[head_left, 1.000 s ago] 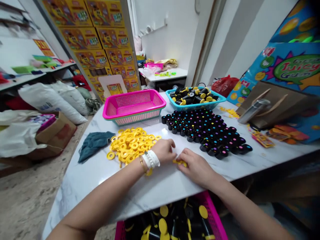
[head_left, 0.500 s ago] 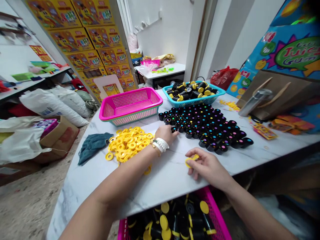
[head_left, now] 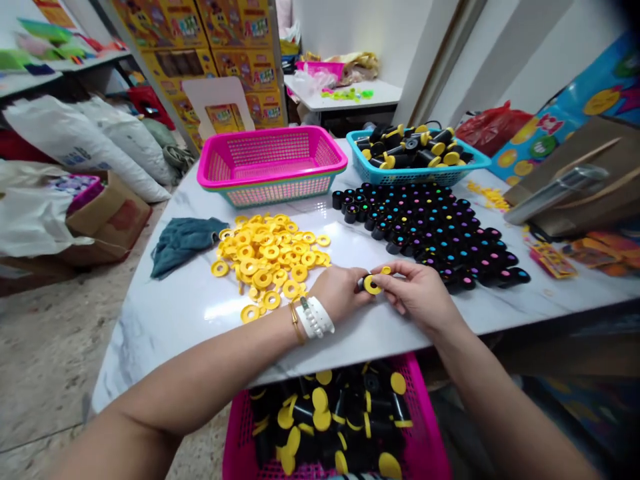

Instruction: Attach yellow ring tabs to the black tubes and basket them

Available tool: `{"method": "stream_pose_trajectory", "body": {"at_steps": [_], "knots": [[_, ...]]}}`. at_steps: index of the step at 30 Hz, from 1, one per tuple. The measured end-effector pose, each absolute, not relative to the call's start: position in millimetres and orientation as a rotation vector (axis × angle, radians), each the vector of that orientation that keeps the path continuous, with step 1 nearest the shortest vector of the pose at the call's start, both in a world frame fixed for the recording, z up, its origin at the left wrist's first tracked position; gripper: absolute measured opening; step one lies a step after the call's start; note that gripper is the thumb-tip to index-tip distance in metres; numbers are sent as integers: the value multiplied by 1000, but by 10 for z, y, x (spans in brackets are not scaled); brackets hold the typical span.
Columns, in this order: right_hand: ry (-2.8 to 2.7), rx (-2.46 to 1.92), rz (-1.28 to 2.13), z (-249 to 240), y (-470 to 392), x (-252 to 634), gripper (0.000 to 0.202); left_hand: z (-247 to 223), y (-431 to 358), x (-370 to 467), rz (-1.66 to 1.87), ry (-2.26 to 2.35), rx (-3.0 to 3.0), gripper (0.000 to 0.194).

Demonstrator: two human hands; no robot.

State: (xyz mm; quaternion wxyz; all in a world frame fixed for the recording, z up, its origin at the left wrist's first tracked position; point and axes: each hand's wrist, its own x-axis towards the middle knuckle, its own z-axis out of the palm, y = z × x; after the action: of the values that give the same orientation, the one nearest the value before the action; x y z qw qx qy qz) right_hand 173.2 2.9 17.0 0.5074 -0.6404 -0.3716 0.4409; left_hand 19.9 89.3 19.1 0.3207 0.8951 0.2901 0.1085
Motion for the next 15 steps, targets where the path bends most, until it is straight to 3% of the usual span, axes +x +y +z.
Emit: {"method": "stream_pose_trajectory", "body": {"at_steps": [9,15], "knots": [[-866,-1542,942,82,89,1643,28,188,884,210,299,791,2349,21],[-940,-1552,996,95,69,1666,30,253,880,217,210,784,1811,32]]}}
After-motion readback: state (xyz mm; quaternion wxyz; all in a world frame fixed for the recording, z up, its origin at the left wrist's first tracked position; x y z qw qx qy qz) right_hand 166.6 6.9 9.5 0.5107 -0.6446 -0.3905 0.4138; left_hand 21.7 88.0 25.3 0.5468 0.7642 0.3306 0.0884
